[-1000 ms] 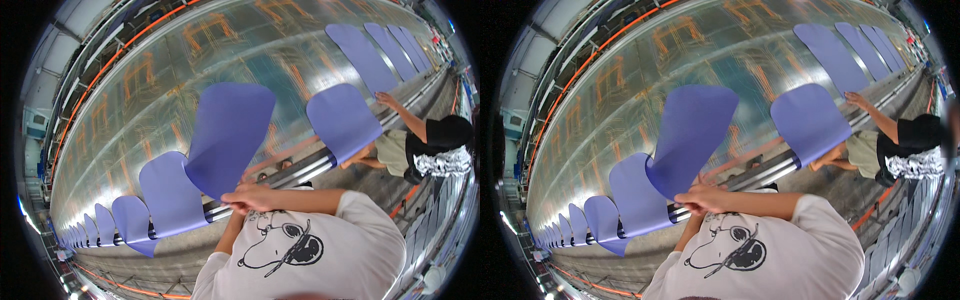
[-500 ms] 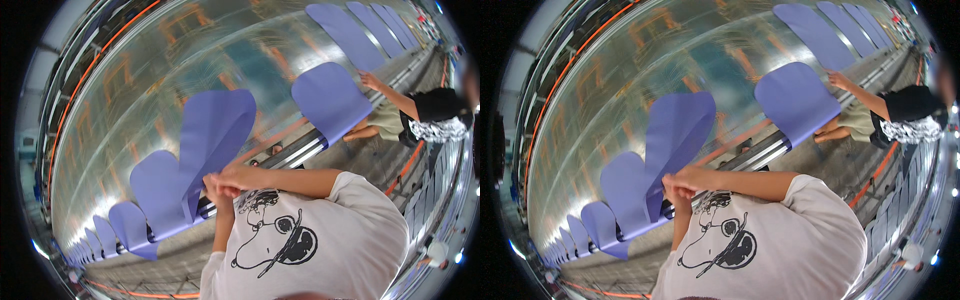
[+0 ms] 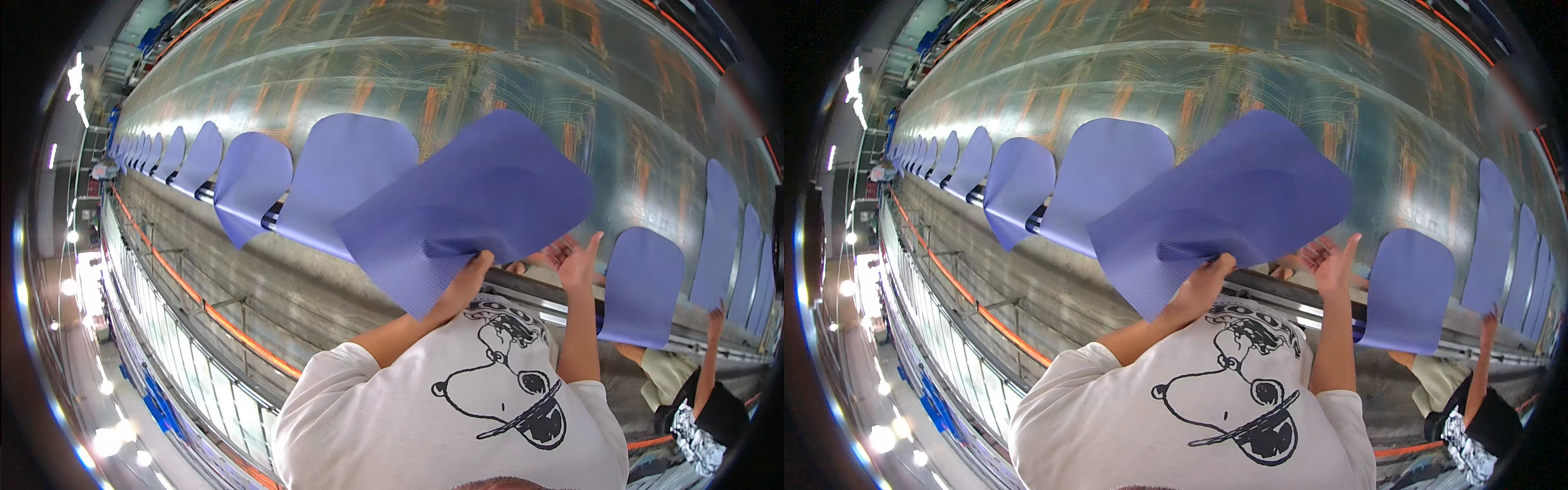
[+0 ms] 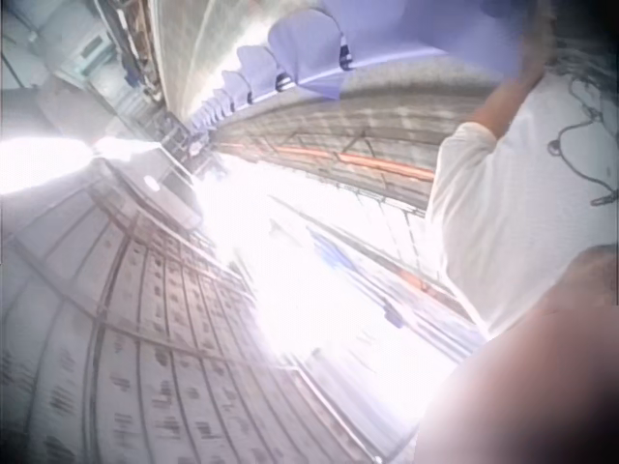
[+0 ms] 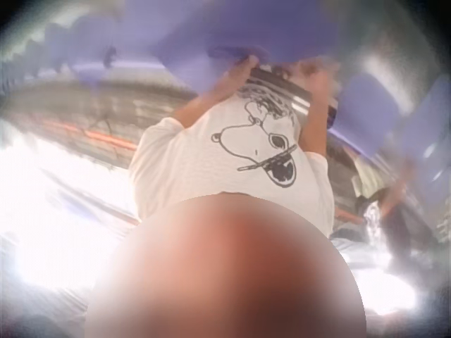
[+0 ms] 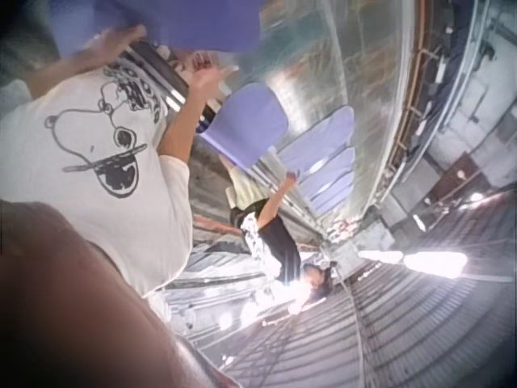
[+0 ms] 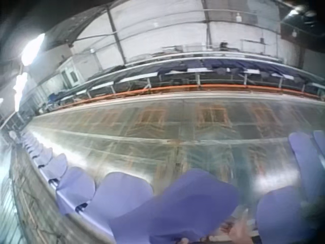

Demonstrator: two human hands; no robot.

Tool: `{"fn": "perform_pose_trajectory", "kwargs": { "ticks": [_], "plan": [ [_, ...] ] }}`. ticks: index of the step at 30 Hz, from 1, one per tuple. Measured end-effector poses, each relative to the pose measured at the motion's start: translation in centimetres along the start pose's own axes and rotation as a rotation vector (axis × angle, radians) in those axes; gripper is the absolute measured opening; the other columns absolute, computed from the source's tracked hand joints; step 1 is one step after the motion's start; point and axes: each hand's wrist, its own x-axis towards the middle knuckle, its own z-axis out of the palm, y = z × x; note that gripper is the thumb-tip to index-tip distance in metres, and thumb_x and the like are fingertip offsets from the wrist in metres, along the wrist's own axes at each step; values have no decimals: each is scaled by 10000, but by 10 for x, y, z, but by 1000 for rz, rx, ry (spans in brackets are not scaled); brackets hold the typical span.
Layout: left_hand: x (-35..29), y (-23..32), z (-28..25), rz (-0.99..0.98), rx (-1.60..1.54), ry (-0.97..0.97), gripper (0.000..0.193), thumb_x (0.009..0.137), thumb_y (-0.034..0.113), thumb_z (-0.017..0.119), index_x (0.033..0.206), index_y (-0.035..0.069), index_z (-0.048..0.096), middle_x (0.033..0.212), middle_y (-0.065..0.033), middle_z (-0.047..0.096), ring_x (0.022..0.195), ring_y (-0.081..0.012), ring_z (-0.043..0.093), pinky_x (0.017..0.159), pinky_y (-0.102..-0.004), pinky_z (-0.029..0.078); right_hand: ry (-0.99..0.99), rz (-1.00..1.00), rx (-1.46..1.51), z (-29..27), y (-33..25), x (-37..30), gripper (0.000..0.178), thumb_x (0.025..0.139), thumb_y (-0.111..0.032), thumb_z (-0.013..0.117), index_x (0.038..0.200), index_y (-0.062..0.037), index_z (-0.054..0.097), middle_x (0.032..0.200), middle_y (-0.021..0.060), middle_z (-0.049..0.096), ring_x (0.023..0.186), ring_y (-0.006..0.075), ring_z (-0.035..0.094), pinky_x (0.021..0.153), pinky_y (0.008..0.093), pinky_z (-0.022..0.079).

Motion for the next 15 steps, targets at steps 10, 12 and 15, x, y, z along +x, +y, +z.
{"fn": "perform_pose_trajectory", "kwargs": {
  "ticks": [10, 12, 15],
  "plan": [
    [-10, 69, -48, 280, 451, -125, 286, 1030, 180, 534, 1284, 110, 643, 1205, -151, 671, 1060, -288, 665, 930, -371, 521, -140, -73, -147, 38, -86, 38, 450, 935, -267, 713, 1279, 9, 625, 1257, 142, 681, 1148, 274, 653, 1011, 428, 515],
    [14, 13, -54, 547, 618, 95, 337, 1017, 135, 520, 1345, 118, 594, 1290, -131, 631, 1050, -283, 688, 924, -378, 531, -194, -200, -52, 85, -108, -6, 347, 939, -209, 715, 1220, -16, 649, 1189, 113, 702, 1109, 262, 662, 979, 426, 528],
    [87, 44, -64, 788, 542, 359, 261, 931, 89, 589, 1167, 70, 698, 1082, -95, 710, 933, -278, 717, 867, -379, 529, -188, -481, 210, 92, -153, -25, 132, 922, -69, 721, 1046, -51, 679, 1068, 80, 722, 1010, 235, 679, 914, 420, 555]
  ]
}}
